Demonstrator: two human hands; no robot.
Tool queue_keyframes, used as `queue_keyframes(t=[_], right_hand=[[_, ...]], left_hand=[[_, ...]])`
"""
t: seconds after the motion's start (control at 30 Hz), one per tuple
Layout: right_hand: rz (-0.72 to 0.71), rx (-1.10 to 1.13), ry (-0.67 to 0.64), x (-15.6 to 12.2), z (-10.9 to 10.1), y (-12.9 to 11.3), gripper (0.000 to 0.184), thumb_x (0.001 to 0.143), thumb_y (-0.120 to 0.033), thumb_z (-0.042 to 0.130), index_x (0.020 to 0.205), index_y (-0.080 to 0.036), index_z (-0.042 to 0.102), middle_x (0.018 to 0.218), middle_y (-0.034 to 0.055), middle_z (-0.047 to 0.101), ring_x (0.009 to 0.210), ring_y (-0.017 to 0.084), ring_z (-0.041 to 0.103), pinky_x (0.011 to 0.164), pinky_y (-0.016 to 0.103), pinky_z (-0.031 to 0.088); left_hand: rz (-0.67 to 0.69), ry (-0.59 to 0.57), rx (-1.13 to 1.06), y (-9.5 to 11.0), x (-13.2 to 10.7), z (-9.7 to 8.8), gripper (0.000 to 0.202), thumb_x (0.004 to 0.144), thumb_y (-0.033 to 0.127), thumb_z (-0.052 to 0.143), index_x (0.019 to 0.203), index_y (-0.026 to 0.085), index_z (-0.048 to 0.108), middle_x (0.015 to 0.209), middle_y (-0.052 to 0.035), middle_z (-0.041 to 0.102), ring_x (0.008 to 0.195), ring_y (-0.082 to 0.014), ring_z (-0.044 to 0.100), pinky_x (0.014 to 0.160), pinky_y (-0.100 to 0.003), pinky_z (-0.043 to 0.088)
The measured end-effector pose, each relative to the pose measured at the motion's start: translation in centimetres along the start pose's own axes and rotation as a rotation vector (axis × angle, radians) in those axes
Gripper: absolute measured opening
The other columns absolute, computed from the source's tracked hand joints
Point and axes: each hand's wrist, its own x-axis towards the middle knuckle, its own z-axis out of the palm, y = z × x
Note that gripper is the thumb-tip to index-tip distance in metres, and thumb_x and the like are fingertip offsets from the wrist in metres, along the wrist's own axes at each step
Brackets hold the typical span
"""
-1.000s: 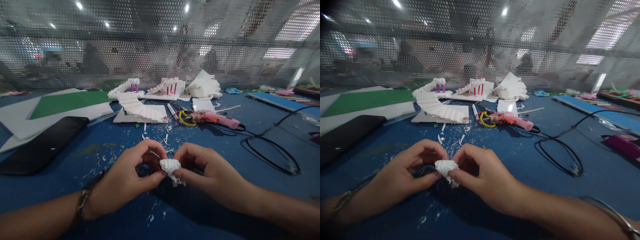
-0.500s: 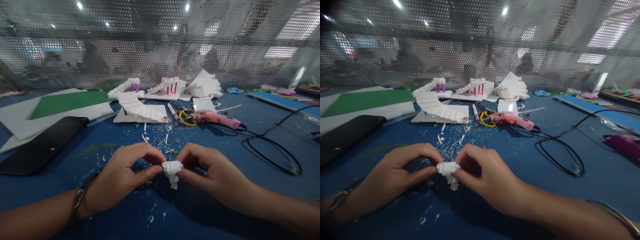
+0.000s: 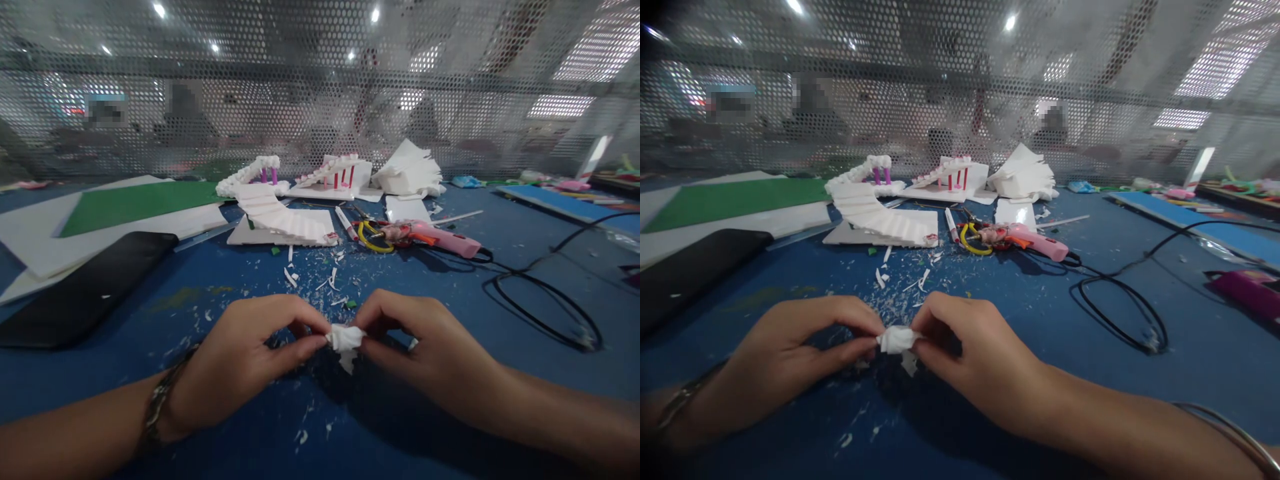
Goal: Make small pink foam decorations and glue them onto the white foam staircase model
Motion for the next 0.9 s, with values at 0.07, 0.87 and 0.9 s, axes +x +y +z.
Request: queue_keyframes(t=[0.07,0.87,0.9], right_hand=[[-0.001,-0.01,0.001,0.0,0.0,0.0,0.005,0.074,-0.014,0.051,0.07,-0.018,0.051,0.063,-0.0035,0.058,0.055,0.006,0.052,0.052,0.016,0.04],[-0.054,-0.579,-0.049,0.4,-2.3,0.8,0.02,0.079,-0.025,0.04,0.065,-0.019,0.054,0.056,-0.0005,0.054,0.049,0.01,0.045,0.048,0.023,0.03],[0.0,-0.668,0.026,0.3,-3.3,1.2,0.024,0.08,-0.028,0.039,0.063,-0.019,0.053,0.056,0.0005,0.054,0.048,0.011,0.045,0.048,0.024,0.029]], left_hand=[[-0.009,0.001,-0.004,0.0,-0.1,0.1,0.01,0.073,0.013,0.055,0.076,0.022,0.058,0.071,0.0089,0.064,0.063,-0.0039,0.057,0.059,-0.01,0.04],[-0.293,0.14,-0.13,-0.8,1.1,-0.8,0.008,0.066,0.016,0.05,0.058,0.017,0.051,0.05,0.0055,0.051,0.043,-0.0064,0.046,0.041,-0.015,0.037],[-0.293,0.145,-0.132,-1.0,1.1,-0.8,0.008,0.066,0.017,0.05,0.058,0.017,0.05,0.049,0.0056,0.051,0.043,-0.0064,0.046,0.041,-0.015,0.037]])
